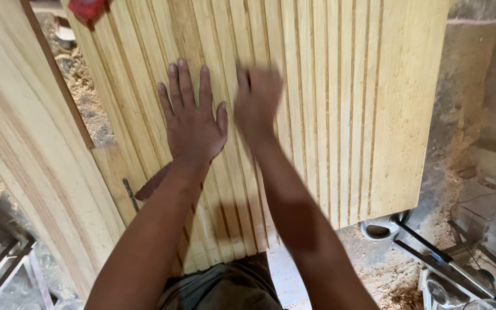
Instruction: The person sands a large wooden board with a sanding block, moving back and forth along the grain to smooth the surface. A hand plane and sandpaper are visible on the board during the task.
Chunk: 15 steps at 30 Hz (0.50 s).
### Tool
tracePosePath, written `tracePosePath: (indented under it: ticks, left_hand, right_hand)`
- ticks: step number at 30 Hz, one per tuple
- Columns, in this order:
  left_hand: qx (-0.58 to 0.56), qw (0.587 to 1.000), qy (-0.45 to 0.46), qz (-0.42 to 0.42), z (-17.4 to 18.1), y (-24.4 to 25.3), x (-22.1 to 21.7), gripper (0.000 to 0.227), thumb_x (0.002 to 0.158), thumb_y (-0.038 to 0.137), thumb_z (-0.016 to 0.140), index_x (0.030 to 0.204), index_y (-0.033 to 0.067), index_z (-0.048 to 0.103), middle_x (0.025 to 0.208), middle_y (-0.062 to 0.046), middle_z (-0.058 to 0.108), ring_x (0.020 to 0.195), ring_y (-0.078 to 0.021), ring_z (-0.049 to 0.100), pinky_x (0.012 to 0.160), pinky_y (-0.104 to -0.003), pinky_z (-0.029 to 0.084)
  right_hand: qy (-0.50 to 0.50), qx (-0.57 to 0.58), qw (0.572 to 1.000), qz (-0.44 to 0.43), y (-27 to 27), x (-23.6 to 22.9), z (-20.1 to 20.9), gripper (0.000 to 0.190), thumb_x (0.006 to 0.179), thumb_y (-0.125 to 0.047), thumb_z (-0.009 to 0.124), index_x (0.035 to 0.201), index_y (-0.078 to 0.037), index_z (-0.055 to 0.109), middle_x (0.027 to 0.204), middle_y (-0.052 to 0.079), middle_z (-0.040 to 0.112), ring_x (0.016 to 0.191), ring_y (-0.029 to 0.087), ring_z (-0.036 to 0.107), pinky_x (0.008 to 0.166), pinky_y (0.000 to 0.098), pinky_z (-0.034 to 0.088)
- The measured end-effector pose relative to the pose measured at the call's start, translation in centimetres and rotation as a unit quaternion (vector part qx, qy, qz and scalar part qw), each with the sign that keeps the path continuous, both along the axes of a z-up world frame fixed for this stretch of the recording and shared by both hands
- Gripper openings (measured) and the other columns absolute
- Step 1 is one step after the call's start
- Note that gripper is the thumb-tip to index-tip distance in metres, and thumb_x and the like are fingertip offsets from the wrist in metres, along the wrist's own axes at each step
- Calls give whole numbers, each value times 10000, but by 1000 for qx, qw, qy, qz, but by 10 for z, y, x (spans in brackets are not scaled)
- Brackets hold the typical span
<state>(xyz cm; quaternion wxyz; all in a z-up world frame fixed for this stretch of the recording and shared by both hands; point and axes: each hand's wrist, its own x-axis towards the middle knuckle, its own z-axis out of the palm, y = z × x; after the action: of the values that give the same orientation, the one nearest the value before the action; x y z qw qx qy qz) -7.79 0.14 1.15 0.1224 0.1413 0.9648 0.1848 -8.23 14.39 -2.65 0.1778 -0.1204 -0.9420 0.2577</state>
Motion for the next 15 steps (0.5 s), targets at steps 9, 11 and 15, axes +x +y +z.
tracePosePath:
  ticks: [9, 11, 15]
  left_hand:
    - [-6, 1000, -5, -2, -7, -2, 4, 713, 1091, 422, 495, 1679, 88, 266, 1720, -257, 103, 1601, -414, 57, 1286, -606, 42]
    - [6, 1000, -7, 2, -6, -1, 2, 711, 1085, 425, 496, 1670, 89, 270, 1713, -258, 106, 1597, -415, 61, 1279, -609, 43]
    - [6, 1000, 5, 3, -4, -2, 3, 709, 1083, 426, 499, 1671, 97, 278, 1712, -250, 117, 1602, -409, 74, 1288, -610, 50]
  right_hand:
    - [27, 7, 1000, -4, 2, -61, -23, 81, 971, -85, 645, 929, -58, 709, 849, 129, 643, 874, 330, 562, 836, 459, 393]
    - [38, -8, 999, 8, 6, -60, -19, 81, 977, -72, 638, 944, -65, 712, 857, 108, 664, 877, 319, 574, 842, 455, 398]
    - [-3, -21, 1000, 17, -2, 29, 3, 79, 944, -41, 663, 976, -58, 733, 844, 113, 664, 853, 324, 565, 836, 468, 399]
